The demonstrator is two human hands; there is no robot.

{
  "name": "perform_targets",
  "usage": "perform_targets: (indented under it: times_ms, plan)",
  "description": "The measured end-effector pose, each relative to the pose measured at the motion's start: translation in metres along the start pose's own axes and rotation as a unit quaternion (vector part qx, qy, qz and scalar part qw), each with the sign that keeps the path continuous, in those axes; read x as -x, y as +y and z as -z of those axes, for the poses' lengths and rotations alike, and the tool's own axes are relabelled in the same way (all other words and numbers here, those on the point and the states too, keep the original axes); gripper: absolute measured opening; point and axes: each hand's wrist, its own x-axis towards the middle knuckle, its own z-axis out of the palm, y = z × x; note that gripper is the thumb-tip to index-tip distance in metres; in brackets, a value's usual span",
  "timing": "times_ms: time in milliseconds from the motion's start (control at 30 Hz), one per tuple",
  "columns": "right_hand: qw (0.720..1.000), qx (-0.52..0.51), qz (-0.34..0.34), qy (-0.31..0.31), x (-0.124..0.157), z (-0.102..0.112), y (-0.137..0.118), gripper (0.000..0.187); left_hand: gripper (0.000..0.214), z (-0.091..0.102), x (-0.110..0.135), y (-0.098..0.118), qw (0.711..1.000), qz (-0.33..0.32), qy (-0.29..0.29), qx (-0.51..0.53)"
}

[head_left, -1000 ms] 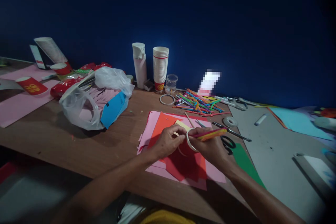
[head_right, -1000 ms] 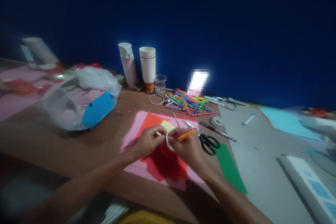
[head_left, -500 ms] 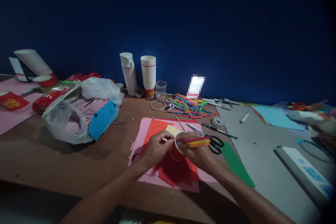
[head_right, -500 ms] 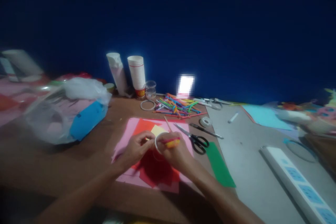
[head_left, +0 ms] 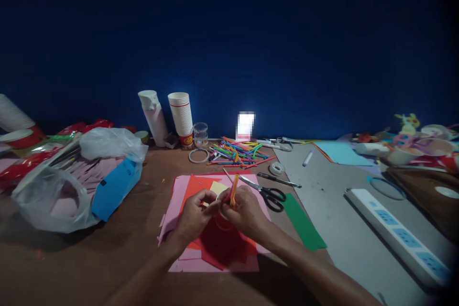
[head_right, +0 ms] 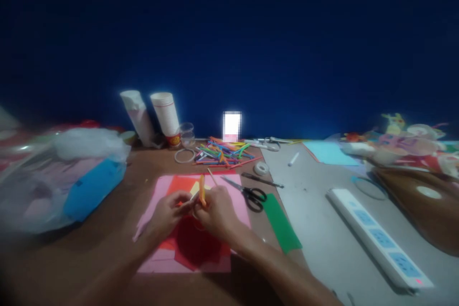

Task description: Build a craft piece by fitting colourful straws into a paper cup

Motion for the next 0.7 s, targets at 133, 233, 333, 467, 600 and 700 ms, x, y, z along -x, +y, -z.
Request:
perform_targets:
  times_ms: [133, 233, 333, 467, 600, 700]
  plan:
    - [1.000, 0.015, 0.013, 0.020, 0.001, -0.003, -0.001, 0.013, 0.025, 0.001, 0.002, -0.002, 1.000, 0.019, 0.009, 0.017]
    - [0.999, 0.032, 0.010, 0.014, 0.003, -0.003, -0.002, 0.012, 0.024, 0.000, 0.006, 0.005, 0.999, 0.027, 0.024, -0.015]
    - [0.999, 0.052, 0.012, -0.005, 0.004, -0.004, -0.002, 0.011, 0.022, -0.001, 0.009, 0.012, 0.997, 0.028, 0.046, -0.060]
    - [0.995, 0.096, 0.013, -0.016, 0.001, -0.007, 0.000, 0.014, 0.021, -0.001, 0.010, 0.014, 0.996, 0.018, 0.049, -0.073]
    - [0.993, 0.115, 0.025, 0.008, 0.000, -0.008, 0.001, 0.017, 0.023, -0.001, 0.013, 0.012, 0.997, 0.021, 0.039, -0.062]
    - [0.997, 0.072, 0.033, 0.014, 0.001, -0.008, 0.003, 0.009, 0.024, -0.001, 0.014, 0.013, 0.996, 0.026, 0.047, -0.073]
